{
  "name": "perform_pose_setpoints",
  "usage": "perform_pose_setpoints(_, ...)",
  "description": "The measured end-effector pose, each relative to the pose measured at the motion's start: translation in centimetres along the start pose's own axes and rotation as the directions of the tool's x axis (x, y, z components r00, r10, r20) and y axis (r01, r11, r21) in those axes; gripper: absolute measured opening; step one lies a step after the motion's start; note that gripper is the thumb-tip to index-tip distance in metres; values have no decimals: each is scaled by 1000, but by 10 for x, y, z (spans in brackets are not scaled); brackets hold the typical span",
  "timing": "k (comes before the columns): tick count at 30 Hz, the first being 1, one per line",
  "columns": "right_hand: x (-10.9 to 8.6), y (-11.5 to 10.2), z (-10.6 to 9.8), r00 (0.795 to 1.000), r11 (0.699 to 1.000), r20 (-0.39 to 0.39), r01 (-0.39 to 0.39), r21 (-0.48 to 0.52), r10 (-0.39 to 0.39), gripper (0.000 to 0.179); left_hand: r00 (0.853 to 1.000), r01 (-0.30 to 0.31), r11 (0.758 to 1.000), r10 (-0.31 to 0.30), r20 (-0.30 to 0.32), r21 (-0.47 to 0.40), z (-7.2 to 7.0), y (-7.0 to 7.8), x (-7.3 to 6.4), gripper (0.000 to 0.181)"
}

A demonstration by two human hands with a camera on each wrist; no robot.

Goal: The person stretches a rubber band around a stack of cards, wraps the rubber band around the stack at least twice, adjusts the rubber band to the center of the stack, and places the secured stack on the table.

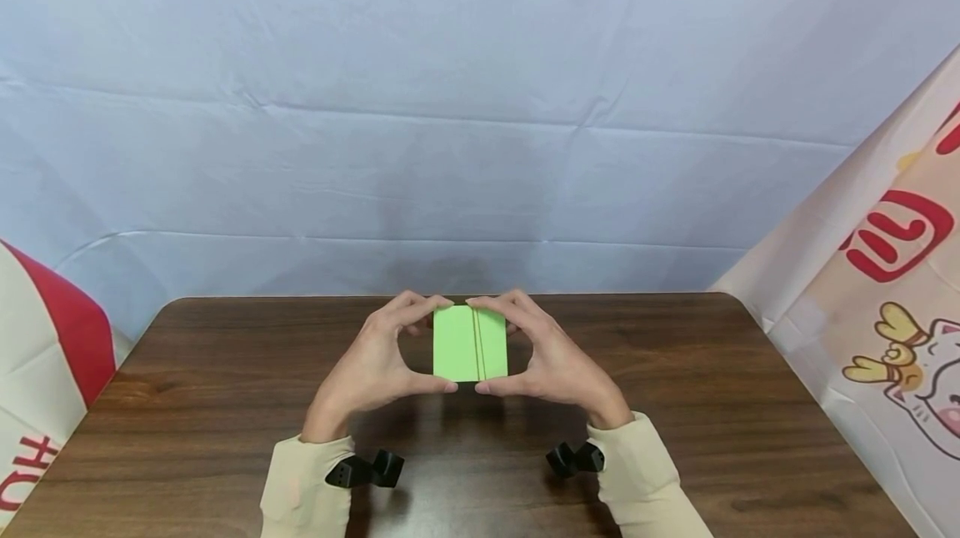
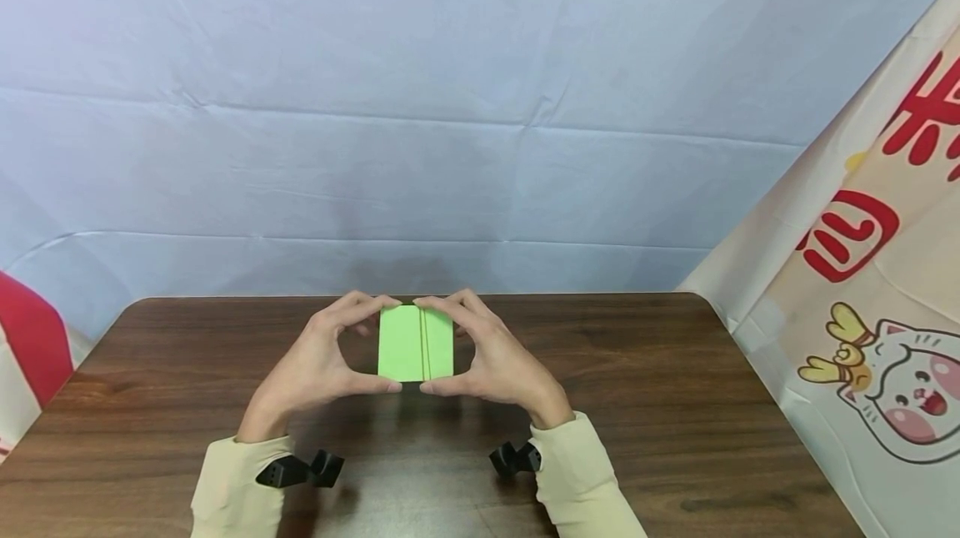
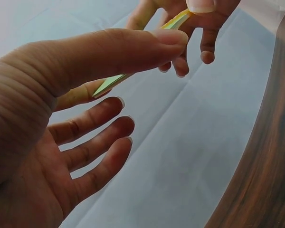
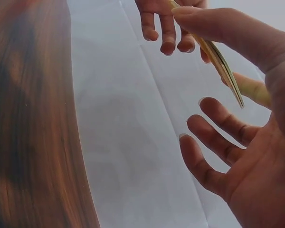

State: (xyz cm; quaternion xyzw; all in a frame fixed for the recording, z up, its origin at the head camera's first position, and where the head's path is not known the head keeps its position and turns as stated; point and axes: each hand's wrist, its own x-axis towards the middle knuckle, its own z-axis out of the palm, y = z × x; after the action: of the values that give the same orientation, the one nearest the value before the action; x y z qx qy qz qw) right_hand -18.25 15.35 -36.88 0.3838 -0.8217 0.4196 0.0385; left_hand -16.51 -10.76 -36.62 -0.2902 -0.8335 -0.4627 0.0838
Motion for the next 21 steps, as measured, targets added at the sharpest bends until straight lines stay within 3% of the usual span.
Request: perform_pose_setpoints(21, 0, -2, 0, 999, 999, -33, -3, -41, 2, 93, 1000, 11, 1000, -11, -2, 0, 0, 0, 0, 83)
